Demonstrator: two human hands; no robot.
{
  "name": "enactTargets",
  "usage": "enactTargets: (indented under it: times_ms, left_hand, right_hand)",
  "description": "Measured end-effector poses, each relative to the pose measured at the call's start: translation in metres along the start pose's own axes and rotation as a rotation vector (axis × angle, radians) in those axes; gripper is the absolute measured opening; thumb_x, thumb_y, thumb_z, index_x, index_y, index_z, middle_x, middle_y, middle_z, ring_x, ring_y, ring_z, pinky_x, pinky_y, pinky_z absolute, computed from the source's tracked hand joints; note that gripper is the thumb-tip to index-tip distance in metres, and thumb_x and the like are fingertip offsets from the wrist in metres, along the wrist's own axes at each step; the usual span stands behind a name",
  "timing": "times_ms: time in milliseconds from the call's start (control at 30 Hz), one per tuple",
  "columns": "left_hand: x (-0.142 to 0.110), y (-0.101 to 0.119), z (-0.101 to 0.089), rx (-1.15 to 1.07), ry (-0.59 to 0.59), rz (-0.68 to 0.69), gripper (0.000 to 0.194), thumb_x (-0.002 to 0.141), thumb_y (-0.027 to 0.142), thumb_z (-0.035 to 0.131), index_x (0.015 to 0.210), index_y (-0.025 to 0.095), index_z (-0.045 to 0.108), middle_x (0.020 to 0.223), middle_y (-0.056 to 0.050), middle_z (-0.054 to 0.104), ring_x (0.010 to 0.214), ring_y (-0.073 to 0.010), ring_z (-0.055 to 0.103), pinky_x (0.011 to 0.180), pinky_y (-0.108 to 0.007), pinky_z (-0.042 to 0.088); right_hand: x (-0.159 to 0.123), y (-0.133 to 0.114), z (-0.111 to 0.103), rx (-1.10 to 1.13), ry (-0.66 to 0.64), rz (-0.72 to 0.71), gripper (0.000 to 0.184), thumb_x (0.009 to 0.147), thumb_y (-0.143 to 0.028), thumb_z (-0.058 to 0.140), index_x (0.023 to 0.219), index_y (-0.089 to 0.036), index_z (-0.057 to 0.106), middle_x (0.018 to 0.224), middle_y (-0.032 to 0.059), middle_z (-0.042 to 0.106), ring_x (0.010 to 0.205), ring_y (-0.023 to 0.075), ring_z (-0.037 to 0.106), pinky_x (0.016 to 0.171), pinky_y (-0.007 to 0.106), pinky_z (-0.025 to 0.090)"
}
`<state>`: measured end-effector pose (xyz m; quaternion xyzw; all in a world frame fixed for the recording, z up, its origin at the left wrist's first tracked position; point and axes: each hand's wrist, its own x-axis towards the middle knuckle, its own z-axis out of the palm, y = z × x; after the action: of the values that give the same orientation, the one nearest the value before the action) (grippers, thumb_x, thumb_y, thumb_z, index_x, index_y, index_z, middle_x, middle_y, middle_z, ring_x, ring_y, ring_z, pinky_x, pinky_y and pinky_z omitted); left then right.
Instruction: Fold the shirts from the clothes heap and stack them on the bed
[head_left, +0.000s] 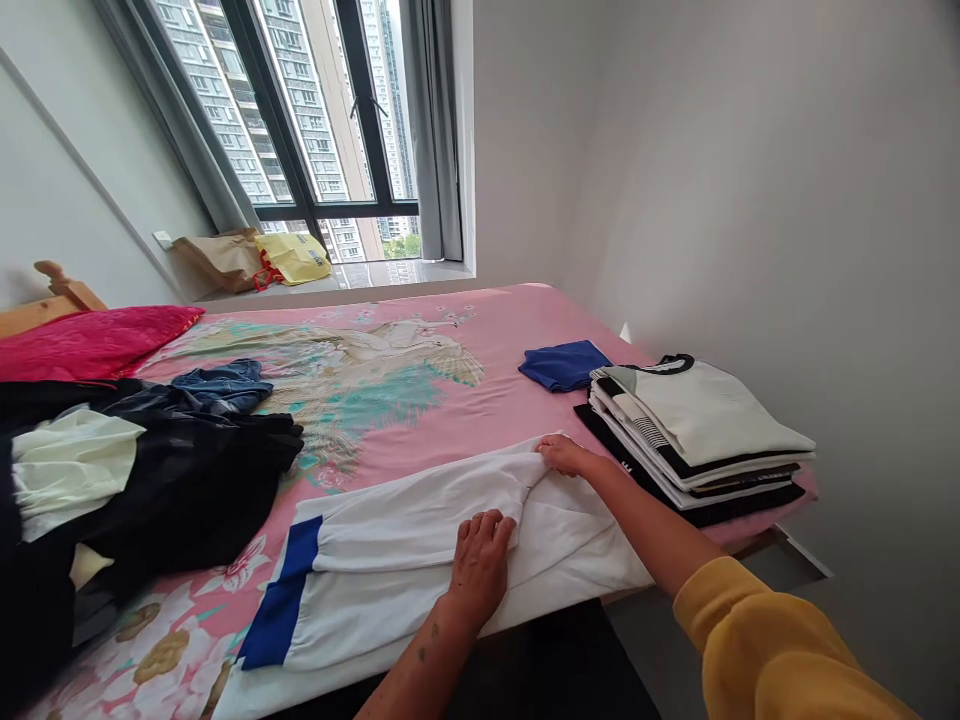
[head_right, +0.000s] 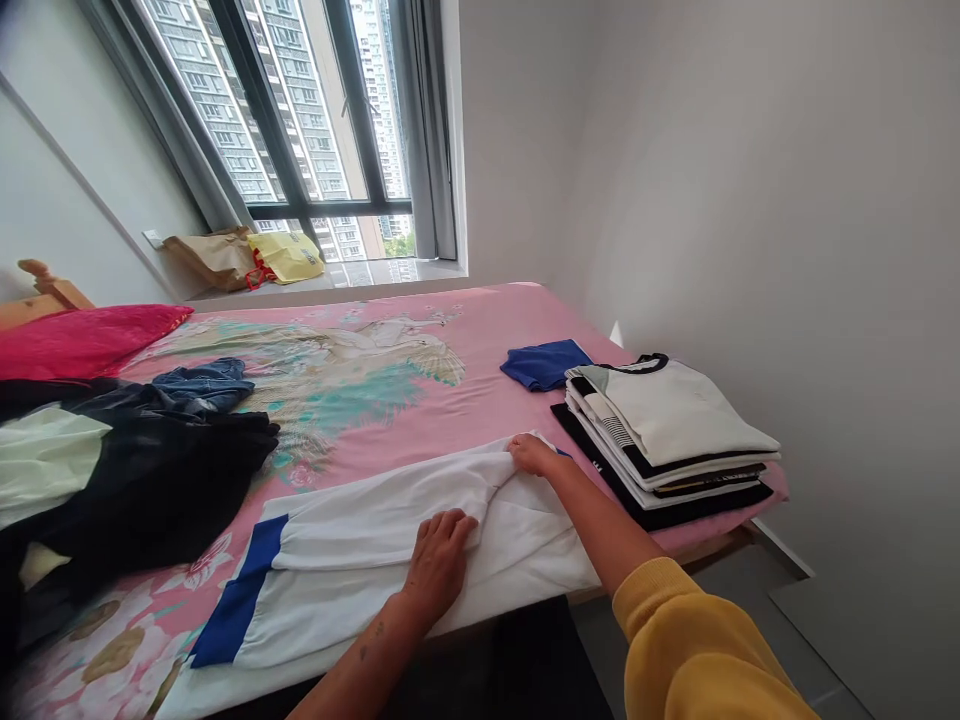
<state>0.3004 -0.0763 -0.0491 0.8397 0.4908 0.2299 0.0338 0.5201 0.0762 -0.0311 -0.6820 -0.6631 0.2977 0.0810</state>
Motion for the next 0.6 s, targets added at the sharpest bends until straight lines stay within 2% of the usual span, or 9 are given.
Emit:
enactTargets:
  times_ms: [67, 167, 300, 367, 467, 600]
  left_hand:
    - [0.007, -0.006, 0.006, -0.010, 0.003, -0.005, 0.042, 0.072, 0.001, 0.046, 0.103, 0.025, 0.058, 0.099, -0.006, 0.060, 0.091, -0.0216, 0.052, 0.079, -0.037, 0.040]
    - [0.008, -0.014, 0.007, -0.059, -0.002, 0.067, 0.033, 0.081, 0.011, 0.047, 0.105, 0.028, 0.061, 0.099, -0.005, 0.062, 0.091, -0.0206, 0.054, 0.079, -0.037, 0.040]
    - [0.000, -0.017, 0.003, -0.105, -0.017, 0.124, 0.031, 0.086, 0.018, 0.045, 0.109, 0.031, 0.061, 0.104, -0.005, 0.063, 0.093, -0.0205, 0.055, 0.081, -0.037, 0.041]
    - [-0.003, -0.016, 0.000, -0.131, -0.037, 0.124, 0.031, 0.084, 0.020, 0.048, 0.111, 0.030, 0.061, 0.108, -0.006, 0.062, 0.096, -0.0218, 0.055, 0.083, -0.038, 0.042]
    - [-0.005, -0.018, -0.004, -0.215, -0.018, 0.101, 0.030, 0.084, 0.025, 0.049, 0.112, 0.027, 0.060, 0.109, -0.008, 0.061, 0.100, -0.0220, 0.055, 0.086, -0.038, 0.043]
    - [0.002, -0.026, -0.004, -0.258, 0.075, 0.045, 0.034, 0.089, 0.018, 0.036, 0.112, 0.026, 0.059, 0.111, -0.006, 0.063, 0.109, -0.0191, 0.054, 0.093, -0.037, 0.043]
  right_hand:
    - [0.006, 0.000, -0.003, -0.009, -0.057, 0.035, 0.022, 0.080, -0.026, 0.046, 0.080, -0.013, 0.064, 0.050, 0.0018, 0.056, 0.043, 0.0121, 0.049, 0.052, 0.024, 0.038]
    - [0.014, 0.000, -0.007, -0.015, -0.039, 0.039, 0.021, 0.080, -0.026, 0.047, 0.079, -0.012, 0.062, 0.054, 0.0039, 0.058, 0.044, 0.0124, 0.051, 0.053, 0.024, 0.038]
    - [0.017, -0.001, -0.007, -0.030, 0.116, 0.006, 0.018, 0.081, -0.025, 0.047, 0.091, -0.016, 0.060, 0.083, 0.0074, 0.066, 0.070, 0.0153, 0.059, 0.064, 0.024, 0.039]
    - [0.013, -0.001, -0.003, -0.039, 0.193, 0.013, 0.019, 0.080, -0.024, 0.049, 0.095, -0.017, 0.059, 0.090, 0.0084, 0.065, 0.080, 0.0176, 0.059, 0.067, 0.025, 0.038]
    - [-0.002, -0.002, 0.003, -0.028, 0.315, 0.002, 0.024, 0.086, -0.028, 0.042, 0.105, -0.019, 0.054, 0.091, 0.0072, 0.065, 0.083, 0.0180, 0.059, 0.068, 0.025, 0.036]
    - [-0.026, 0.005, 0.009, -0.008, 0.419, -0.086, 0.026, 0.092, -0.033, 0.032, 0.105, -0.022, 0.052, 0.095, 0.0026, 0.064, 0.084, 0.0148, 0.057, 0.068, 0.023, 0.036]
